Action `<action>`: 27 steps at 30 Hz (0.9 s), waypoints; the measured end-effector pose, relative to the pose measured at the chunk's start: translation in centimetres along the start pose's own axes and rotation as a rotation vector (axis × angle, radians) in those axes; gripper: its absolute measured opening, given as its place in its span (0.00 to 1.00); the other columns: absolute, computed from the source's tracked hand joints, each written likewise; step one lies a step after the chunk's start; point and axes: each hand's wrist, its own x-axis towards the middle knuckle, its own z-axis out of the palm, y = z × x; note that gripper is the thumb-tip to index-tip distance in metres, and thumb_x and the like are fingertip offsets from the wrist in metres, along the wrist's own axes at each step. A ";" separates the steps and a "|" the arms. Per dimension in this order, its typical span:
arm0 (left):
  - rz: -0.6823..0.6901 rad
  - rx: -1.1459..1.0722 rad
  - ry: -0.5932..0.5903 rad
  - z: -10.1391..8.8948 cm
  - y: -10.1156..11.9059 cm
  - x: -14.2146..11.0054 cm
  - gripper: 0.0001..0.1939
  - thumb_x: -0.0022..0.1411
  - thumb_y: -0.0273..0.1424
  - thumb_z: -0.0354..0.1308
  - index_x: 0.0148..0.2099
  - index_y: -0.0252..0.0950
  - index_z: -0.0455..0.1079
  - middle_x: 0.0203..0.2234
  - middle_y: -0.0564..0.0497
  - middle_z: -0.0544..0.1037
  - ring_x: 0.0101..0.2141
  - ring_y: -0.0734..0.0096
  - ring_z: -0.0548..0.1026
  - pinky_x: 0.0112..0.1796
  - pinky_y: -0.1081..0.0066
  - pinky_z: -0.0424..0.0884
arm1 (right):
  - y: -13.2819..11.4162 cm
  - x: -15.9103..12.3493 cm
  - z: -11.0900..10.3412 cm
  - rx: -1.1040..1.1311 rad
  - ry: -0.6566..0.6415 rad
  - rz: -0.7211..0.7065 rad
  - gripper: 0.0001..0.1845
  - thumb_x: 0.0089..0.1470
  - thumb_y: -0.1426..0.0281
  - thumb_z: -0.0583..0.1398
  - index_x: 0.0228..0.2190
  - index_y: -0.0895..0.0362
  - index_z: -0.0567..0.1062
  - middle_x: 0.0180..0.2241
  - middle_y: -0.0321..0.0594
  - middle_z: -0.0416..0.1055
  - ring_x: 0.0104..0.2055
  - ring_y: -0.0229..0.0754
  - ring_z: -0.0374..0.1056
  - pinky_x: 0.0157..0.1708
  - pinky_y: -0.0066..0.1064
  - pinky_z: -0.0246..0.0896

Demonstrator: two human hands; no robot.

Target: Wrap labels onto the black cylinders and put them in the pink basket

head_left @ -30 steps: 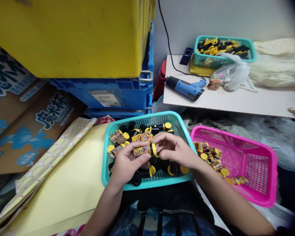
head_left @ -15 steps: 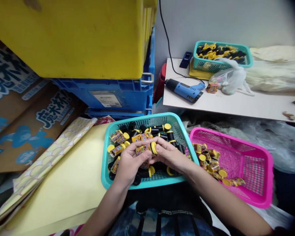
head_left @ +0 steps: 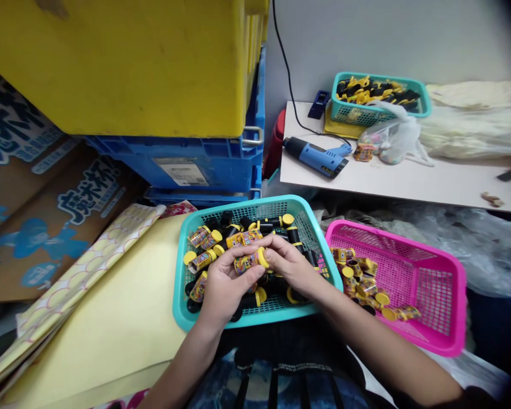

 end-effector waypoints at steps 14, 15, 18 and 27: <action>0.021 0.184 -0.155 -1.2 1.2 -0.6 0.16 0.44 0.24 0.71 0.39 0.41 0.78 0.35 0.53 0.82 0.35 0.70 0.80 0.36 0.76 0.76 | 0.3 0.0 -0.9 0.145 -0.273 0.152 0.26 0.45 0.59 0.69 0.40 0.57 0.65 0.33 0.34 0.66 0.33 0.32 0.65 0.37 0.26 0.62; 0.031 0.248 -0.196 -1.8 1.3 -0.8 0.16 0.45 0.26 0.71 0.39 0.41 0.78 0.34 0.53 0.82 0.35 0.69 0.80 0.37 0.75 0.75 | 0.2 0.0 -0.9 0.100 -0.298 0.170 0.26 0.44 0.60 0.69 0.39 0.57 0.64 0.32 0.34 0.67 0.33 0.32 0.65 0.35 0.26 0.62; 0.099 0.498 -0.366 -3.6 1.6 -1.0 0.16 0.47 0.30 0.71 0.41 0.41 0.78 0.35 0.51 0.82 0.37 0.66 0.79 0.40 0.71 0.74 | -1.3 0.1 -1.2 -0.190 -0.374 0.158 0.26 0.42 0.63 0.70 0.40 0.58 0.67 0.32 0.35 0.68 0.33 0.34 0.65 0.33 0.25 0.61; 0.172 1.176 -0.227 -6.1 1.5 0.9 0.11 0.56 0.37 0.62 0.42 0.42 0.75 0.36 0.51 0.79 0.41 0.59 0.74 0.46 0.60 0.69 | -2.2 6.0 -3.3 -1.436 0.188 0.387 0.25 0.56 0.50 0.55 0.28 0.60 0.76 0.29 0.47 0.73 0.32 0.44 0.68 0.31 0.31 0.55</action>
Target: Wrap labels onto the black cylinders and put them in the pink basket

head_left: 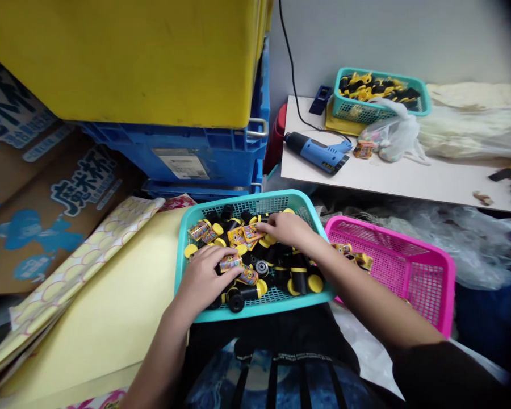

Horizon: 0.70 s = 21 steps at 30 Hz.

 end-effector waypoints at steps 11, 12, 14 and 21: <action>0.079 -0.041 0.005 -0.4 -0.2 -0.2 0.15 0.55 0.42 0.63 0.43 0.42 0.76 0.38 0.49 0.77 0.43 0.59 0.73 0.45 0.62 0.68 | -0.1 -0.4 0.4 -0.079 0.006 -0.145 0.20 0.62 0.59 0.52 0.35 0.59 0.79 0.36 0.50 0.74 0.37 0.47 0.69 0.33 0.32 0.55; 0.081 -0.057 0.056 -0.6 -0.1 -0.1 0.12 0.57 0.40 0.62 0.41 0.41 0.76 0.37 0.49 0.78 0.42 0.60 0.74 0.45 0.62 0.68 | 0.0 -0.7 0.1 -0.089 0.025 -0.150 0.19 0.62 0.60 0.53 0.36 0.59 0.79 0.37 0.50 0.74 0.38 0.48 0.68 0.34 0.33 0.55; 0.081 -0.093 0.182 -0.8 0.4 0.4 0.09 0.60 0.38 0.59 0.37 0.40 0.77 0.33 0.50 0.79 0.39 0.62 0.75 0.44 0.64 0.69 | 0.3 -1.2 -0.5 -0.083 0.087 -0.177 0.16 0.61 0.62 0.55 0.37 0.59 0.78 0.38 0.49 0.74 0.41 0.48 0.67 0.36 0.33 0.54; -0.047 -0.534 0.127 0.2 4.0 3.3 0.10 0.54 0.35 0.65 0.39 0.38 0.78 0.35 0.48 0.81 0.35 0.65 0.78 0.37 0.68 0.73 | 0.0 -3.3 -2.9 0.252 0.084 -0.556 0.11 0.53 0.63 0.63 0.26 0.58 0.76 0.28 0.38 0.72 0.33 0.37 0.64 0.34 0.28 0.53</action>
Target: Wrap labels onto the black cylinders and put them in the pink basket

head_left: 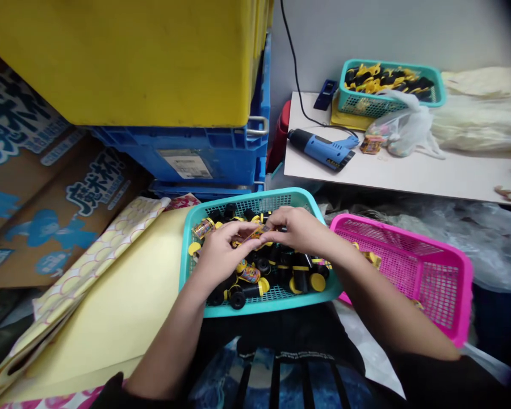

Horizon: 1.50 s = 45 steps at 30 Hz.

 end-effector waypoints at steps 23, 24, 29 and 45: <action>-0.236 -0.719 0.314 2.1 0.7 1.2 0.19 0.43 0.33 0.72 0.36 0.35 0.69 0.28 0.54 0.78 0.30 0.75 0.76 0.35 0.76 0.71 | -1.7 2.4 1.5 0.335 0.148 0.061 0.17 0.56 0.61 0.59 0.22 0.61 0.70 0.25 0.35 0.66 0.30 0.34 0.59 0.32 0.27 0.51; -0.233 -0.714 0.293 1.9 0.8 1.4 0.23 0.42 0.31 0.72 0.40 0.37 0.69 0.27 0.55 0.78 0.29 0.76 0.76 0.34 0.76 0.72 | -1.8 2.3 1.1 0.271 0.149 0.037 0.19 0.57 0.62 0.58 0.21 0.61 0.69 0.24 0.36 0.65 0.30 0.34 0.59 0.32 0.27 0.50; -0.228 -0.547 0.299 1.2 0.6 1.8 0.24 0.44 0.32 0.71 0.46 0.36 0.74 0.27 0.53 0.79 0.29 0.74 0.77 0.32 0.76 0.73 | -0.6 -0.9 -1.4 0.115 -0.010 0.074 0.25 0.63 0.55 0.48 0.31 0.59 0.75 0.31 0.42 0.70 0.35 0.40 0.62 0.39 0.33 0.54; -0.090 -0.221 0.229 0.8 -2.3 -1.4 0.12 0.51 0.41 0.67 0.34 0.38 0.81 0.30 0.48 0.83 0.34 0.61 0.79 0.38 0.65 0.76 | 0.2 -5.2 -1.2 0.939 0.249 0.125 0.20 0.42 0.59 0.69 0.34 0.56 0.74 0.30 0.38 0.70 0.29 0.37 0.66 0.29 0.29 0.62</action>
